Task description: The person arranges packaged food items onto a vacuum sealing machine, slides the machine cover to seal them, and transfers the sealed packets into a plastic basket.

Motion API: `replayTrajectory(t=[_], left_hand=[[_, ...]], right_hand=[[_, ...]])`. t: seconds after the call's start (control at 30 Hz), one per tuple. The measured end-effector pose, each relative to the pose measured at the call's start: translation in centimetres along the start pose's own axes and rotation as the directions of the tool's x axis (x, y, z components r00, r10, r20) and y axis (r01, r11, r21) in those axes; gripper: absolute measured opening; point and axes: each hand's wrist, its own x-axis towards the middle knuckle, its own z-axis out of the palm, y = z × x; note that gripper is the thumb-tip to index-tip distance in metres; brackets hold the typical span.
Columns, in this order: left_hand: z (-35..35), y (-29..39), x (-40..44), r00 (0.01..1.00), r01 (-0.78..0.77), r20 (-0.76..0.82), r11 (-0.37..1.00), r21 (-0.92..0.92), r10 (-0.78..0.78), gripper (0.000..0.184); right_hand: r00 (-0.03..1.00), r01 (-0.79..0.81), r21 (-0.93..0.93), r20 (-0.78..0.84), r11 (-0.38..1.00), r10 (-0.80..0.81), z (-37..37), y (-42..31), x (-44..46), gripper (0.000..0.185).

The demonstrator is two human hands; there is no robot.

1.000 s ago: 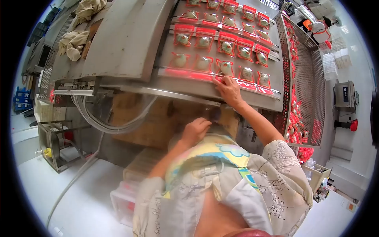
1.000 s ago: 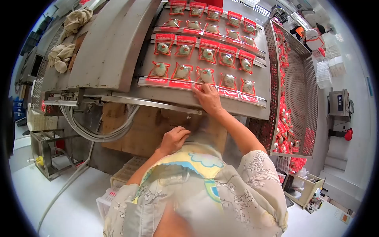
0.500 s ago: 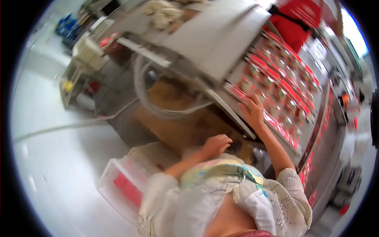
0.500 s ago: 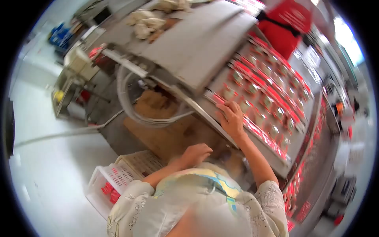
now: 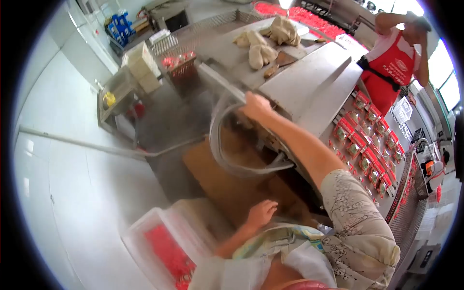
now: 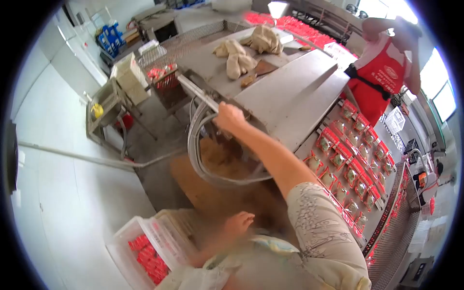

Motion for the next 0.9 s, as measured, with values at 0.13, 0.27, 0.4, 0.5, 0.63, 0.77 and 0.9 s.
replayTrajectory(t=[0.13,0.27,0.4,0.5,0.63,0.77,0.9], left_hand=[[0.5,-0.2,-0.6,0.999,-0.040,-0.008,0.998,0.048,0.040,0.019],[0.6,1.4,-1.4,0.997,-0.057,-0.038,0.995,0.080,0.060,0.020],[1.3,3.1,-2.9,0.992,-0.094,-0.078,0.993,0.070,0.100,0.020],[1.7,4.2,-3.9,0.992,-0.121,-0.037,0.990,0.071,0.124,0.020],[-0.3,8.7,-3.7,0.992,-0.123,-0.028,0.988,0.091,0.126,0.019],[0.2,7.7,-2.9,0.970,-0.189,-0.129,0.972,0.140,0.207,0.016],[-2.2,8.9,-2.0,0.960,-0.156,-0.232,0.988,0.016,0.156,0.005]], right_hand=[[0.998,-0.016,0.033,0.069,0.999,0.014,-0.5,0.9,-0.4,0.044],[1.000,-0.017,0.041,0.008,0.999,0.017,-0.4,0.9,-0.9,0.042],[1.000,0.016,0.052,0.025,0.999,-0.017,-1.3,1.4,-1.0,0.042],[0.994,0.055,0.094,-0.097,0.994,-0.046,-3.0,0.8,-2.3,0.020],[0.987,0.037,0.040,-0.160,0.998,-0.031,-4.7,0.5,-3.0,0.016],[0.989,0.024,0.037,-0.150,0.999,-0.019,-8.0,-0.5,-4.9,0.018],[0.993,0.039,0.000,-0.111,0.999,-0.039,-11.3,-0.6,-7.4,0.019]])
